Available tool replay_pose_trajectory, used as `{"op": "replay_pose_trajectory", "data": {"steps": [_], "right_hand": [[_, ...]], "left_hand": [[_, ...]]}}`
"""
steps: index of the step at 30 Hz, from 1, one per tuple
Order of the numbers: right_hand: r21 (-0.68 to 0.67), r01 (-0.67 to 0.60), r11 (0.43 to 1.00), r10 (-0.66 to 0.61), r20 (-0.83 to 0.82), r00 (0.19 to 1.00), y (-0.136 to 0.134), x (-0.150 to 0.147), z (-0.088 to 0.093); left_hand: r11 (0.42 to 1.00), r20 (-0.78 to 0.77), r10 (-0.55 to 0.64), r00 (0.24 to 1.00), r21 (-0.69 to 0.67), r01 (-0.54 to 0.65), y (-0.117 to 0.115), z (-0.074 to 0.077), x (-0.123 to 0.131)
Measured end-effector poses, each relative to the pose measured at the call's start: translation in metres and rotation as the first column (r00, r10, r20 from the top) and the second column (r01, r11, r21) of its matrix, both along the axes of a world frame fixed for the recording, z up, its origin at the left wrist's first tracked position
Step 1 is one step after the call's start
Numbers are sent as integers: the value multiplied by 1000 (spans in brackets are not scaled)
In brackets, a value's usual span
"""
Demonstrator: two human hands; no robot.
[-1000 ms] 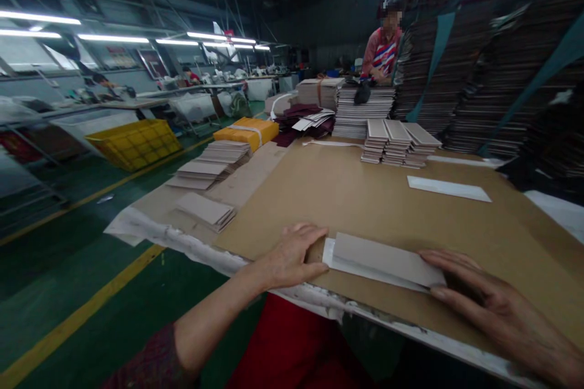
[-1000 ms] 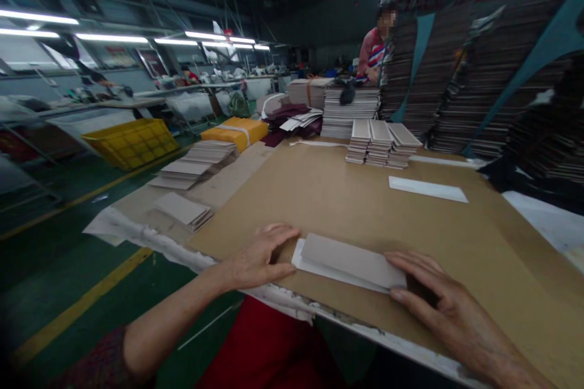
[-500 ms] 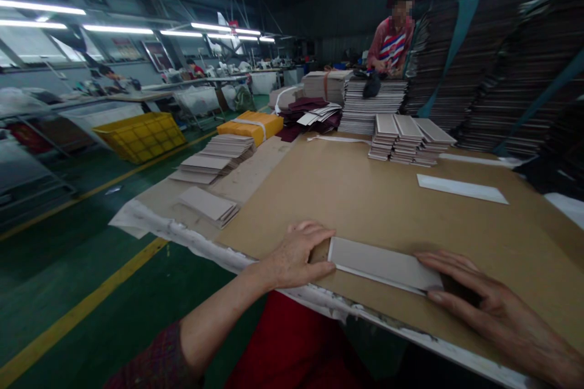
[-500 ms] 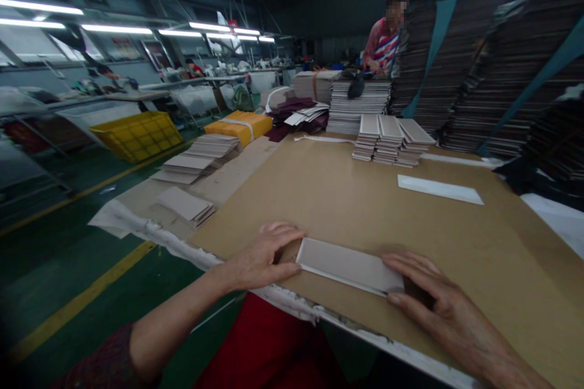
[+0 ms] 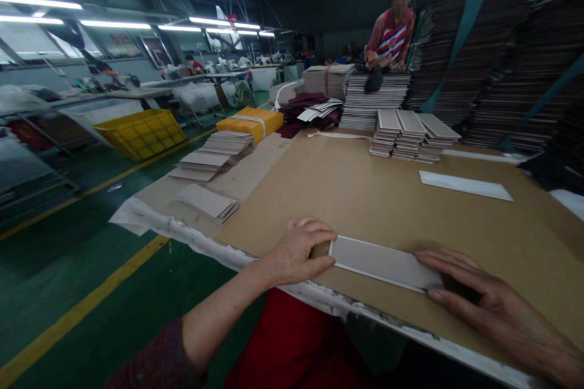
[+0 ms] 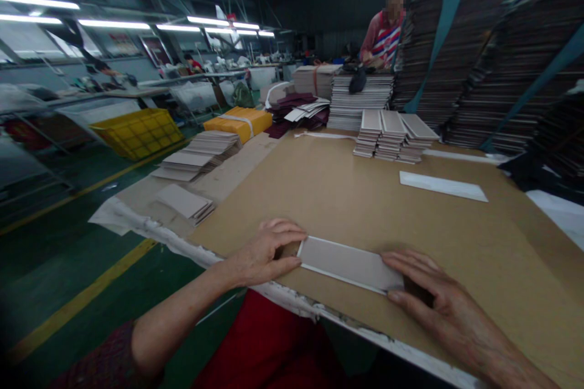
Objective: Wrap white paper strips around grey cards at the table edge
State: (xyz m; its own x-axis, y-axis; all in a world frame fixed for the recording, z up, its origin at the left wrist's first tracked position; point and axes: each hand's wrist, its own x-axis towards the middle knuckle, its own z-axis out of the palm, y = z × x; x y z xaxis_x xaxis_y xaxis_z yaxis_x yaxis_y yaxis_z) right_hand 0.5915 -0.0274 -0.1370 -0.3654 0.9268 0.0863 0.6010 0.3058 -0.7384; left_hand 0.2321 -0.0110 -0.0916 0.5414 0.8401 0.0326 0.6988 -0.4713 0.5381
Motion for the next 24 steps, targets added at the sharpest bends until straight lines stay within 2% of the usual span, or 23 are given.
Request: {"op": "replay_pose_trajectory", "data": {"steps": [8,17,24], "right_hand": [[-8,-12,1000,12,7,1000,1,0,0],[-15,-85,996,86,64,994,-1,-3,10],[70,-132,989,127,75,989,0,0,0]], "left_hand": [[999,-19,28,999,-29,-29,2,2,4],[999,-47,36,998,19,-35,6,-8,0],[999,-59,25,998,35,-23,5,-7,1]]}}
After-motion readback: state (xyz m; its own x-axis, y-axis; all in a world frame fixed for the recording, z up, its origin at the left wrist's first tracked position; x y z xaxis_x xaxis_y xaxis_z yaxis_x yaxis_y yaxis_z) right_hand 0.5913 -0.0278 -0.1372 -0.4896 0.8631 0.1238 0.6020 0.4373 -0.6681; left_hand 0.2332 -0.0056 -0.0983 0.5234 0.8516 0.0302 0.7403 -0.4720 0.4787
